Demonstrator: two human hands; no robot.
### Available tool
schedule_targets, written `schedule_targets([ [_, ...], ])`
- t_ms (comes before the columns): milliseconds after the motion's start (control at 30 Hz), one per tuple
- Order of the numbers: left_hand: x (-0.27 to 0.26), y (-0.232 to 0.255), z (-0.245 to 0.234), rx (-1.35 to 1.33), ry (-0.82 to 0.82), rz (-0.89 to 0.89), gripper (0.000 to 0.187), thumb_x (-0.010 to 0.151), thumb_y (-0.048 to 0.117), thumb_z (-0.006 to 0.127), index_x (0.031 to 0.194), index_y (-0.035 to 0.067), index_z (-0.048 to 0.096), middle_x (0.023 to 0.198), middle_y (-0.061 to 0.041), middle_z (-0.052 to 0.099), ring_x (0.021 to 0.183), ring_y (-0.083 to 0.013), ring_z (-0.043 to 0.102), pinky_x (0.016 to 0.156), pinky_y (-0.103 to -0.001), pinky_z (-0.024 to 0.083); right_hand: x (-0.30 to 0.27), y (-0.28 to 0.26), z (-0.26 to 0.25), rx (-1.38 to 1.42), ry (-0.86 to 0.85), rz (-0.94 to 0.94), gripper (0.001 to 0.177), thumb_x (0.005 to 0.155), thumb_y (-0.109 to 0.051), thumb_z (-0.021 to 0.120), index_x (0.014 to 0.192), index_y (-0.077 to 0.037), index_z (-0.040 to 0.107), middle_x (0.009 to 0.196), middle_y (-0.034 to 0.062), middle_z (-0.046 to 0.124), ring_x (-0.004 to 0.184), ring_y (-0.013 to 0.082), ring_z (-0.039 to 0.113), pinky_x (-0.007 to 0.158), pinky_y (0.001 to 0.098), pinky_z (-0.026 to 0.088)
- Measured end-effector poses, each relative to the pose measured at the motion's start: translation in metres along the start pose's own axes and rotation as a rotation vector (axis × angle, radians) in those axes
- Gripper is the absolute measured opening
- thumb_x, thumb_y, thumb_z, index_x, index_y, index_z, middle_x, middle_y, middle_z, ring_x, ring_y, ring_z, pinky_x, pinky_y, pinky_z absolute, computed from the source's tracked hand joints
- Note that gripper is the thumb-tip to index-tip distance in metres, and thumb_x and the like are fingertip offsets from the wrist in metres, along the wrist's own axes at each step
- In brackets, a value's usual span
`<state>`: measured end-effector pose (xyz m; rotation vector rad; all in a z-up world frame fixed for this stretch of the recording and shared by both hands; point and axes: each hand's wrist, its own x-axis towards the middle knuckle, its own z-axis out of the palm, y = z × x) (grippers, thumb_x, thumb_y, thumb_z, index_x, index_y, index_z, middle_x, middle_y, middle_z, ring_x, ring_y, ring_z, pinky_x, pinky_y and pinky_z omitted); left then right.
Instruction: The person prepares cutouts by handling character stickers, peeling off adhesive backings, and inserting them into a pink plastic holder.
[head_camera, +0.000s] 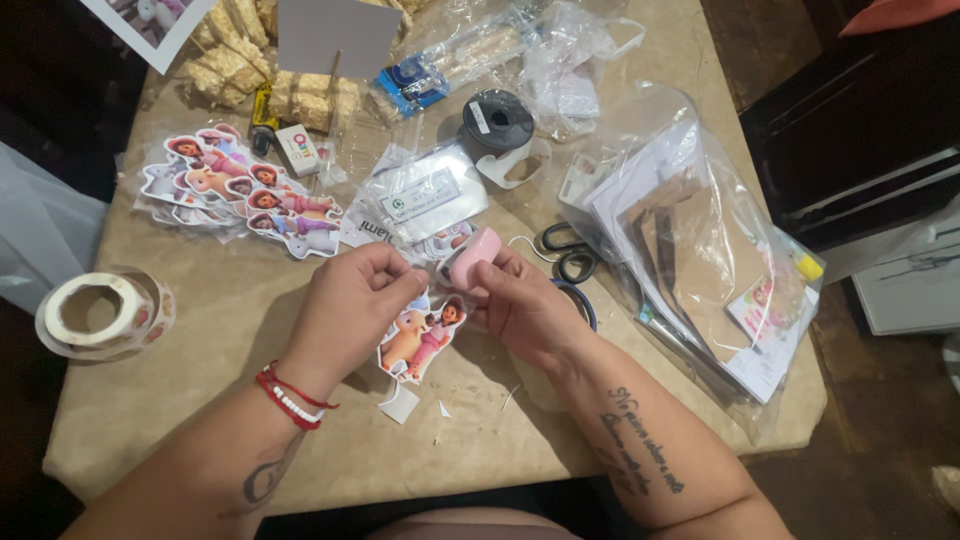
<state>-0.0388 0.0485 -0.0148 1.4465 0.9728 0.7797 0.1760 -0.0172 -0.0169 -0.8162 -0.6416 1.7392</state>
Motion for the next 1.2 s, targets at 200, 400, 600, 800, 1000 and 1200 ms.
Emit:
schedule_targets([
  [200,0.0,0.003,0.0,-0.023,-0.029,0.012,0.016,0.09,0.013,0.074,0.082,0.0,0.07,0.066,-0.001,0.07,0.058,-0.0021,0.058,0.049,-0.024,0.045,0.0,0.004,-0.005,-0.088,-0.069,-0.134,0.049,0.095,-0.022,0.08,0.134,-0.001,0.059,0.112,0.006,0.071,0.096,0.0134,0.067,0.085,0.0293,0.053],
  [400,-0.009,0.02,0.001,0.018,0.004,0.107,0.013,0.09,0.012,0.073,0.087,0.0,0.07,0.071,0.001,0.073,0.062,-0.0014,0.065,0.054,-0.021,0.051,-0.001,0.0,0.001,-0.12,-0.082,-0.153,0.056,0.09,-0.02,0.083,0.136,-0.002,0.056,0.109,0.0094,0.072,0.095,0.0195,0.07,0.088,0.0359,0.057],
  [600,-0.023,0.043,0.001,0.093,0.082,0.178,0.012,0.09,0.014,0.073,0.096,0.004,0.076,0.072,-0.002,0.076,0.06,-0.0046,0.068,0.051,-0.023,0.052,-0.006,-0.003,0.006,-0.191,-0.114,-0.256,0.066,0.087,-0.02,0.086,0.141,-0.002,0.054,0.127,0.0125,0.069,0.108,0.0215,0.069,0.097,0.0382,0.055],
  [800,-0.034,0.053,0.001,0.172,0.193,0.389,0.008,0.092,0.013,0.073,0.094,0.005,0.074,0.079,-0.006,0.078,0.066,-0.0103,0.077,0.057,-0.025,0.058,-0.016,-0.003,0.008,-0.361,-0.086,-0.365,0.066,0.084,-0.012,0.09,0.139,-0.001,0.055,0.14,0.0147,0.065,0.128,0.0228,0.063,0.113,0.0399,0.049],
  [1000,-0.037,0.055,0.001,0.314,0.248,0.562,0.007,0.09,0.01,0.075,0.096,0.006,0.074,0.085,-0.009,0.076,0.074,-0.0197,0.077,0.063,-0.03,0.057,-0.022,0.0,0.013,-0.423,-0.106,-0.423,0.06,0.086,-0.006,0.087,0.137,-0.004,0.056,0.144,0.0149,0.063,0.134,0.0238,0.062,0.116,0.0413,0.049],
  [1200,-0.04,0.054,0.001,0.324,0.225,0.646,0.007,0.09,0.009,0.076,0.096,0.006,0.073,0.085,-0.009,0.075,0.075,-0.0205,0.077,0.064,-0.03,0.057,-0.023,0.002,0.011,-0.495,-0.118,-0.47,0.058,0.087,-0.003,0.086,0.136,-0.005,0.055,0.145,0.0162,0.062,0.135,0.0233,0.061,0.116,0.04,0.05],
])
